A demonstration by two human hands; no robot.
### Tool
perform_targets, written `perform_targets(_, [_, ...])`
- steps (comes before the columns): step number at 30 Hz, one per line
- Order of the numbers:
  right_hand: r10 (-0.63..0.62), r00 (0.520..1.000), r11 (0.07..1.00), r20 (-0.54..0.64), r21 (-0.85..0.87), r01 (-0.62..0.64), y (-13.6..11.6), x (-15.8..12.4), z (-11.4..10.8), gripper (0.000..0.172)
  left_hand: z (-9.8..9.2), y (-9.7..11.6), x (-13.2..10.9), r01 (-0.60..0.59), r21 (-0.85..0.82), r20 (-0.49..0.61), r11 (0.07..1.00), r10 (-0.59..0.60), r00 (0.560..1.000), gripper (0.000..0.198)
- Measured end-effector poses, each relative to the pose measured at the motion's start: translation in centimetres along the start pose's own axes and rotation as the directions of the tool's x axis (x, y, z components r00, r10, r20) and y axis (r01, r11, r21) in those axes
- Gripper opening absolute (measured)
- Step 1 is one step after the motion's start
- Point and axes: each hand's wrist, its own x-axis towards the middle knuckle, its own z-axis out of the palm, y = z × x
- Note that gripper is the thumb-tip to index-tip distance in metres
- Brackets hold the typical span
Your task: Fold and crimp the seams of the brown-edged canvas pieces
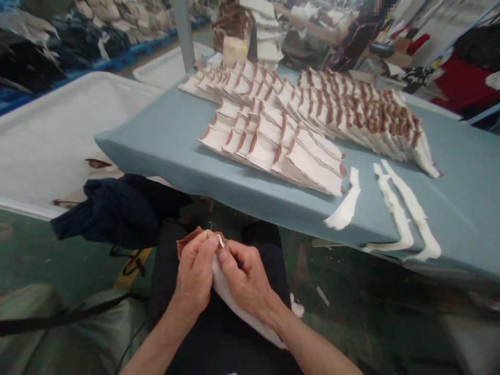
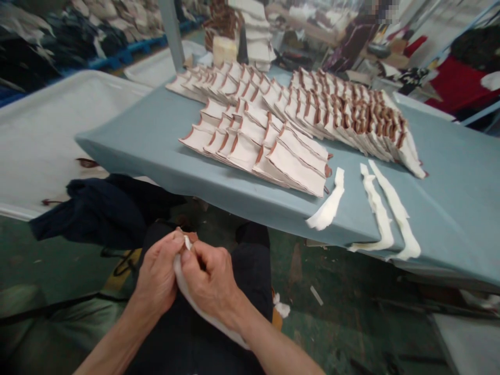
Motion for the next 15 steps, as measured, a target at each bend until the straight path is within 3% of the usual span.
perform_targets(5, [-0.014,0.997,0.991,-0.082,0.130,0.025,1.7,-0.1,1.4,0.041,1.1,-0.8,0.0,0.100,-0.099,-0.086,0.990,-0.108,0.990,0.036])
perform_targets(10, [-0.040,0.994,0.994,-0.101,0.102,0.050,0.9,0.1,0.7,0.035,0.7,-0.6,0.5,0.122,-0.110,-0.075,0.986,-0.130,0.989,0.044])
perform_targets(12, [-0.081,0.991,0.995,-0.104,0.048,0.087,0.6,0.4,0.0,0.031,0.1,-0.3,1.0,0.084,-0.030,-0.030,0.996,-0.085,0.996,0.049])
perform_targets(15, [-0.159,0.976,0.983,-0.146,-0.110,0.144,0.6,0.8,-1.0,0.027,-1.0,0.4,1.8,-0.099,0.242,0.132,0.965,0.068,0.989,0.052])
